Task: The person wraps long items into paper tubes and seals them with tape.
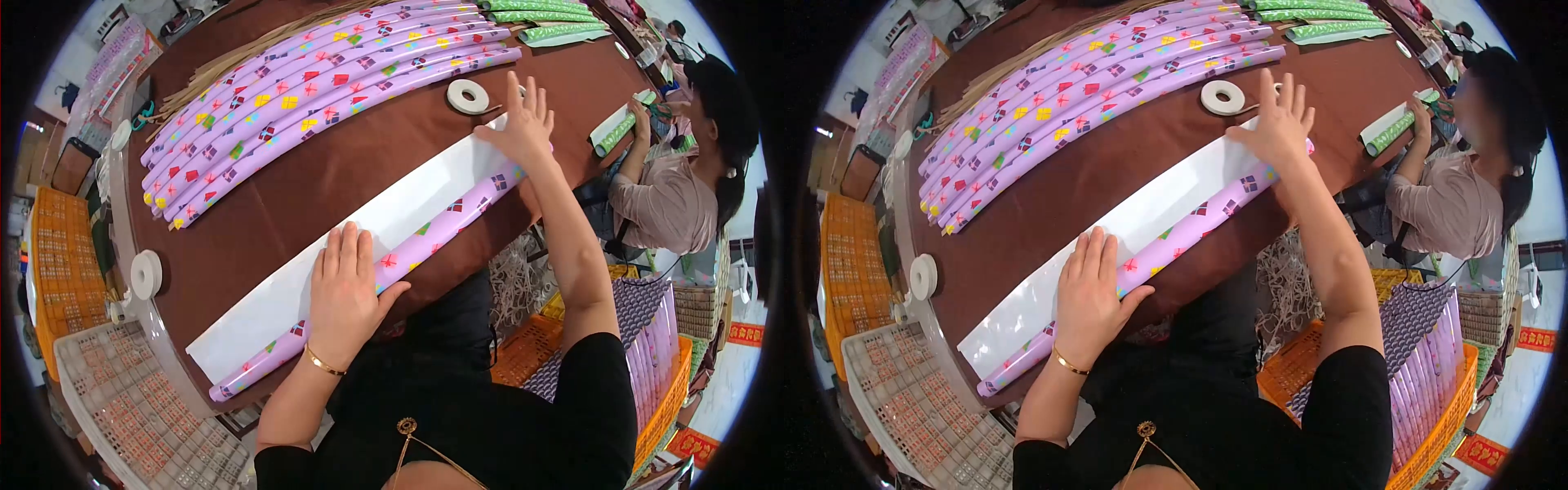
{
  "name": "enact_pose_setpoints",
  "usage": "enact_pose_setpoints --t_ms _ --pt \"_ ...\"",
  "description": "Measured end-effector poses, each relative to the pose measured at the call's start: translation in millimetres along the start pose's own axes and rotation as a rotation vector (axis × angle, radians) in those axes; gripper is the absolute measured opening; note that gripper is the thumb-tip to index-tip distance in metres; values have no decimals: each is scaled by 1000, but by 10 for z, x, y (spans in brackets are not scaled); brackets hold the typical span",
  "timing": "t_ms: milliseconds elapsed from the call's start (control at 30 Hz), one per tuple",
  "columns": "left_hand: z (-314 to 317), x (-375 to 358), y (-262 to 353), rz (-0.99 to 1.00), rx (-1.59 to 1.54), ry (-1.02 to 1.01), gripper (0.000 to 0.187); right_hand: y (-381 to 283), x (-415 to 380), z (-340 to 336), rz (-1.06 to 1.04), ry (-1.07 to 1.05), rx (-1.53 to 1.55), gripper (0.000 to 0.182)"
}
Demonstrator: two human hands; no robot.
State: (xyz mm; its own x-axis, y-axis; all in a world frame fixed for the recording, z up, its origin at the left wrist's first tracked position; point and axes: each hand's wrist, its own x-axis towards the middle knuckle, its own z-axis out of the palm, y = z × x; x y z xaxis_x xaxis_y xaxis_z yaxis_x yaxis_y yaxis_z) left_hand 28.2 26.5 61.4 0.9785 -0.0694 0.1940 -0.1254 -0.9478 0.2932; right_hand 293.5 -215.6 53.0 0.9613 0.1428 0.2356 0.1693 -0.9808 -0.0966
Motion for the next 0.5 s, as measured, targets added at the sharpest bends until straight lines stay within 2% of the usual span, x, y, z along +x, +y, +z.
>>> enact_pose_setpoints --t_ms 200,267,333,400,500 --pt "0 -29 -4 -17 -18 25 80 -142 -60 117 -85 127 -102 103" --pt "-14 -20 6 -8 -18 28 79 -404 -244 74 -243 125 201 100" --pt "-32 -17 16 -19 -27 38 79 -775 -495 -18 -279 90 183 100" --pt "-32 -11 15 -29 -35 50 78 -1059 -697 -142 -333 -36 170 101" --pt "-24 -40 -4 -59 -80 34 79 -1099 -706 -127 -332 -92 130 101"
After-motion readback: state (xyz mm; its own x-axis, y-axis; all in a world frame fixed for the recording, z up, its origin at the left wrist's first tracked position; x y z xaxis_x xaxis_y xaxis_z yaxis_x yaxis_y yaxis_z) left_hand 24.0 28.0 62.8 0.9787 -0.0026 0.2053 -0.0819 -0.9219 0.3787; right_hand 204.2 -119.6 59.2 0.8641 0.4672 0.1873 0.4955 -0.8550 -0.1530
